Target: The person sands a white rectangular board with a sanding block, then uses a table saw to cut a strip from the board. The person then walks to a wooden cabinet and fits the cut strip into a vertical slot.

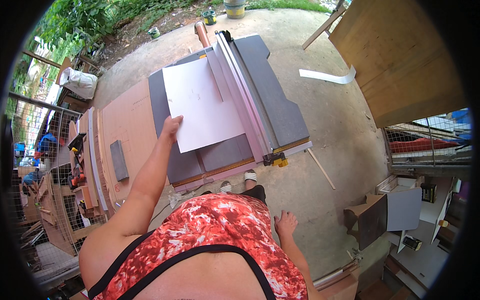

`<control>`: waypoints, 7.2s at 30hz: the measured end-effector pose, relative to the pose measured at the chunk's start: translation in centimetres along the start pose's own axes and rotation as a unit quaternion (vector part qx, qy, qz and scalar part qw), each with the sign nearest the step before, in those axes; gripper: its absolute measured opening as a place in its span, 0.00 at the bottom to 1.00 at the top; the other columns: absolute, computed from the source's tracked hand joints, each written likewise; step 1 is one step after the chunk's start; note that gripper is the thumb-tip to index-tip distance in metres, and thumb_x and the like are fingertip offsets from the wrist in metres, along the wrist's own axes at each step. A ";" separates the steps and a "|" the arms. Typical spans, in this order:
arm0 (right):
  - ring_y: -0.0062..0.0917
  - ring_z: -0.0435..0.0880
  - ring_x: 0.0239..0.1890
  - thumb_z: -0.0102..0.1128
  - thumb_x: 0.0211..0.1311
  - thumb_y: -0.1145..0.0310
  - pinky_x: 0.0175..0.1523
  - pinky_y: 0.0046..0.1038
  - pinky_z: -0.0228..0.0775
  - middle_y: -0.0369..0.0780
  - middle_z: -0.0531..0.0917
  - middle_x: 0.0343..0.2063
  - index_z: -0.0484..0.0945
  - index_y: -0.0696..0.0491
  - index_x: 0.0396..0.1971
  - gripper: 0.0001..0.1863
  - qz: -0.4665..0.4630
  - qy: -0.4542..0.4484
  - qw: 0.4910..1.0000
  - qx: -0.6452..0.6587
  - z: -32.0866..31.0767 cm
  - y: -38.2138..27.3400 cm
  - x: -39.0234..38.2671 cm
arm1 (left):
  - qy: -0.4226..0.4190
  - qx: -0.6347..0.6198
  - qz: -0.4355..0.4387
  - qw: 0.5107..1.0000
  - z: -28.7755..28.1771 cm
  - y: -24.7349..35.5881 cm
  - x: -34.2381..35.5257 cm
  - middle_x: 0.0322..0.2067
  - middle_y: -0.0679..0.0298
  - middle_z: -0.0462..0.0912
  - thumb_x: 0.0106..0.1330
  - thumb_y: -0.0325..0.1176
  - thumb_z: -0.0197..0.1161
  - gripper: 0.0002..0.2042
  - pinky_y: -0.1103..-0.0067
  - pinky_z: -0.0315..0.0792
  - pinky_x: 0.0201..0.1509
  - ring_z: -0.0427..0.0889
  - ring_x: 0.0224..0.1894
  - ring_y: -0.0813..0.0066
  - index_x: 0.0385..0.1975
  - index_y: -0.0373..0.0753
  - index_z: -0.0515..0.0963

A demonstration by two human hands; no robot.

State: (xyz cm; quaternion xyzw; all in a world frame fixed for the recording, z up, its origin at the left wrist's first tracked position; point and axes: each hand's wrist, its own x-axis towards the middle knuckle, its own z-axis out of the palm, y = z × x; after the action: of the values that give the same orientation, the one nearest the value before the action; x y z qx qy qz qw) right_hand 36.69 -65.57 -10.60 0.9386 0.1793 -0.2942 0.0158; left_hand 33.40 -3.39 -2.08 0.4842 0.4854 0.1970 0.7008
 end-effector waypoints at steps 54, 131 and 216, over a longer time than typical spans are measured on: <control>0.40 0.76 0.57 0.65 0.62 0.50 0.59 0.45 0.65 0.43 0.80 0.53 0.80 0.46 0.56 0.26 -0.029 0.057 0.998 0.002 0.1 0.6 0.7 | 0.016 0.013 -0.002 1.000 0.3 2.0 2.7 0.45 0.51 0.84 0.70 0.26 0.60 0.16 0.61 0.84 0.45 0.87 0.41 0.59 0.55 0.27 0.73; 0.37 0.80 0.34 0.69 0.54 0.73 0.42 0.39 0.68 0.39 0.80 0.28 0.80 0.50 0.34 0.08 -0.258 0.343 0.889 0.162 -14.7 -5.7 9.5 | 0.031 0.019 0.031 0.999 0.6 5.5 7.2 0.45 0.51 0.85 0.71 0.27 0.60 0.16 0.63 0.84 0.44 0.86 0.41 0.60 0.54 0.26 0.74; 0.36 0.81 0.37 0.69 0.56 0.66 0.43 0.40 0.69 0.39 0.82 0.30 0.83 0.49 0.35 0.08 -0.163 0.265 0.942 0.125 -8.4 -1.8 5.6 | 0.101 0.070 0.043 0.992 -5.0 8.7 13.7 0.43 0.48 0.85 0.71 0.25 0.62 0.16 0.64 0.84 0.38 0.88 0.38 0.59 0.53 0.22 0.75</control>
State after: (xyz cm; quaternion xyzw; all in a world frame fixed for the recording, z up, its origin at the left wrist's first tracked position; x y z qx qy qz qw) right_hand 44.99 -60.92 -6.63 0.9351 0.2888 -0.0540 -0.1980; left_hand 36.93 13.20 -1.53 0.5299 0.5451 0.2401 0.6036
